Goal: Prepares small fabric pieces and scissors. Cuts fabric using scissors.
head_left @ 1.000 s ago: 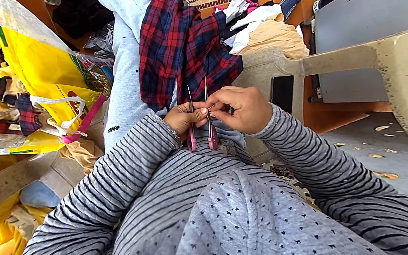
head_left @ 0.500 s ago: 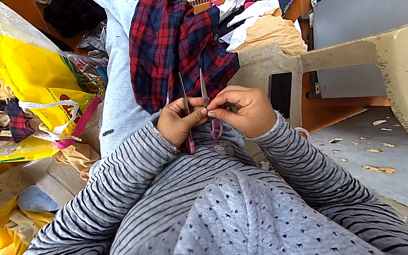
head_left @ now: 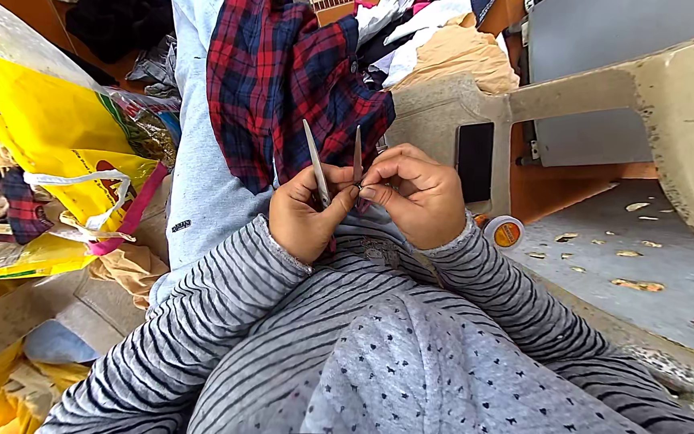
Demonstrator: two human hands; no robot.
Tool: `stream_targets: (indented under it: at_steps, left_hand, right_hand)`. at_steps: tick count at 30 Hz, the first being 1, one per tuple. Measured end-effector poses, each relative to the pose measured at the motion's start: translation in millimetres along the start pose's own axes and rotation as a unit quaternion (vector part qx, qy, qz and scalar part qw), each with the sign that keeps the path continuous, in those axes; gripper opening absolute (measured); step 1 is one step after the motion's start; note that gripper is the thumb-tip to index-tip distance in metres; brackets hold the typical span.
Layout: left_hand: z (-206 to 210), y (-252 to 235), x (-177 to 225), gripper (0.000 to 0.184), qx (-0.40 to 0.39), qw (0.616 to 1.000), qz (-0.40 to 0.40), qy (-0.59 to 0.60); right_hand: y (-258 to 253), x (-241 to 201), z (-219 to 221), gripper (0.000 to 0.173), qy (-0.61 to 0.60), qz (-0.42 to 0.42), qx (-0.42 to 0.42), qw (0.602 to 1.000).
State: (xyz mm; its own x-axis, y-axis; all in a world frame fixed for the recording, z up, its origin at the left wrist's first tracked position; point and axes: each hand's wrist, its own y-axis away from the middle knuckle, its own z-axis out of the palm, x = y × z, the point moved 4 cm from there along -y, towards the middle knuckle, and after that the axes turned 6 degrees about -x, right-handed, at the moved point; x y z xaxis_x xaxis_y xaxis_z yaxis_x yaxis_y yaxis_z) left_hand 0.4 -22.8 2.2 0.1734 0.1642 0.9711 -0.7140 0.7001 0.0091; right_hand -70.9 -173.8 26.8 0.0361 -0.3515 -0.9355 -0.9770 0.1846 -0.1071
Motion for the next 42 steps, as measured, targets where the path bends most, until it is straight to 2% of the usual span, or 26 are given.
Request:
stream_targets:
  at_steps: [10,25,31,35,38,42]
  left_hand:
    - [-3,-2,-8,0.021,0.004,1.0,-0.012,-0.023]
    - [-4,-3,-12,0.019,0.005,0.998,-0.02,-0.056]
    - [-5,-6,-14,0.02,0.004,0.997,-0.039,-0.063]
    - [-3,-11,-13,0.022,0.011,0.994,-0.09,-0.066]
    - [1,-12,-11,0.03,0.011,0.99,-0.121,-0.078]
    - [8,-17,-7,0.048,-0.033,0.984,-0.136,-0.111]
  right_hand:
    - [2,16,13,0.008,-0.036,0.02,0.034,0.999]
    - [1,15,19,0.014,-0.052,0.119,0.046,0.99]
    - [0,19,20,0.013,-0.057,0.138,0.04,0.988]
    - [-2,26,20,0.015,-0.086,0.138,0.036,0.986]
    - [-5,24,17,0.03,-0.088,0.155,0.041,0.983]
    - [-3,28,13,0.029,-0.109,0.16,0.075,0.978]
